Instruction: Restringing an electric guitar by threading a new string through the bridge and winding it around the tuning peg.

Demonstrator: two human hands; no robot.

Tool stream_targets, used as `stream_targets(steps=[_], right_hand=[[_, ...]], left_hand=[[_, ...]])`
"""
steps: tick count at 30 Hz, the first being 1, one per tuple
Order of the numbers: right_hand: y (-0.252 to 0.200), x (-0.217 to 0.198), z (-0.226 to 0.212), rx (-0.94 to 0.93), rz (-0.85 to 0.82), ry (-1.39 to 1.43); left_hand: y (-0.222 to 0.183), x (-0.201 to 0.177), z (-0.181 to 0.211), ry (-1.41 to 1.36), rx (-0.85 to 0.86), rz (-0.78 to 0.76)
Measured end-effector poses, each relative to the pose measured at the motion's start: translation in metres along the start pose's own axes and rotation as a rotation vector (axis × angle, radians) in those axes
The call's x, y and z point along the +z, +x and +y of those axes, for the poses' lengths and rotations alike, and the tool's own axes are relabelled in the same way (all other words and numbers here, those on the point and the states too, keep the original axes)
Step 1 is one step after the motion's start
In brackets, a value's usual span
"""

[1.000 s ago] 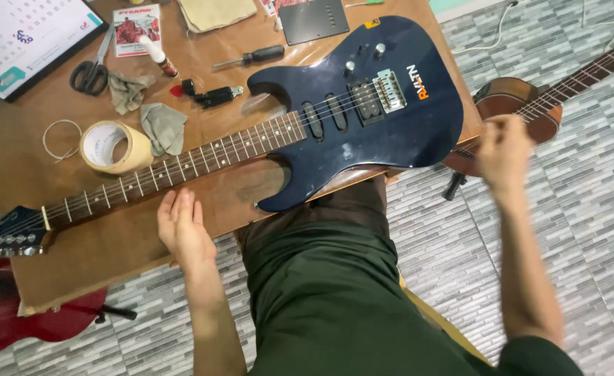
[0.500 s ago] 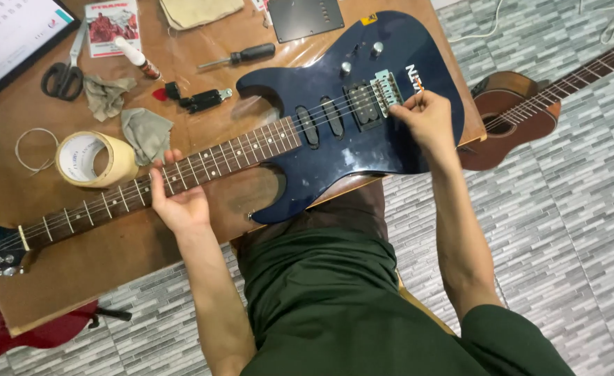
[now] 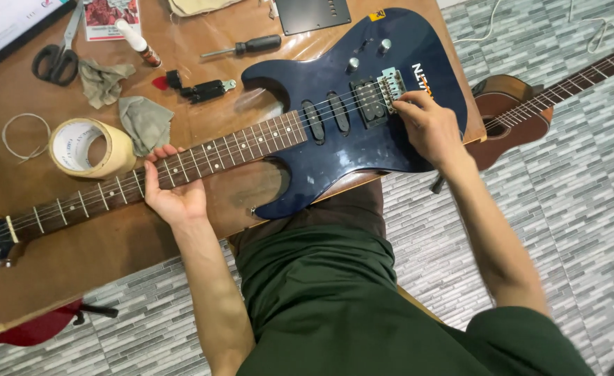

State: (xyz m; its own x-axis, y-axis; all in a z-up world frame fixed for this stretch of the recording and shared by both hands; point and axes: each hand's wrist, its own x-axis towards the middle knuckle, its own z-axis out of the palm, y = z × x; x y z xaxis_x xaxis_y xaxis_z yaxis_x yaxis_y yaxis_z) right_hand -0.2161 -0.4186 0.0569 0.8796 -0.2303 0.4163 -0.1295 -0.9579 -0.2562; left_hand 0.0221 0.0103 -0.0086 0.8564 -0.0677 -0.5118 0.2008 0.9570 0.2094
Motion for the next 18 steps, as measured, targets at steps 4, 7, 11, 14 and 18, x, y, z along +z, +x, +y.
stream_targets(steps=[4, 7, 11, 14, 18], right_hand=[[0.021, -0.021, 0.010, -0.276, -0.109, -0.294], [0.035, -0.025, 0.019, -0.361, -0.247, -0.253], [0.040, -0.028, 0.022, -0.419, -0.314, -0.263], [0.026, -0.018, 0.034, -0.393, -0.216, -0.284], [0.003, -0.005, 0.021, -0.175, -0.039, -0.119]], left_hand=[[0.003, -0.002, 0.000, 0.007, -0.004, -0.013], [0.002, -0.003, 0.000, 0.010, -0.004, -0.013], [-0.005, 0.004, 0.000, 0.068, 0.011, -0.031], [-0.005, 0.004, -0.002, 0.076, 0.028, -0.047], [-0.005, 0.002, -0.001, 0.071, 0.024, -0.047]])
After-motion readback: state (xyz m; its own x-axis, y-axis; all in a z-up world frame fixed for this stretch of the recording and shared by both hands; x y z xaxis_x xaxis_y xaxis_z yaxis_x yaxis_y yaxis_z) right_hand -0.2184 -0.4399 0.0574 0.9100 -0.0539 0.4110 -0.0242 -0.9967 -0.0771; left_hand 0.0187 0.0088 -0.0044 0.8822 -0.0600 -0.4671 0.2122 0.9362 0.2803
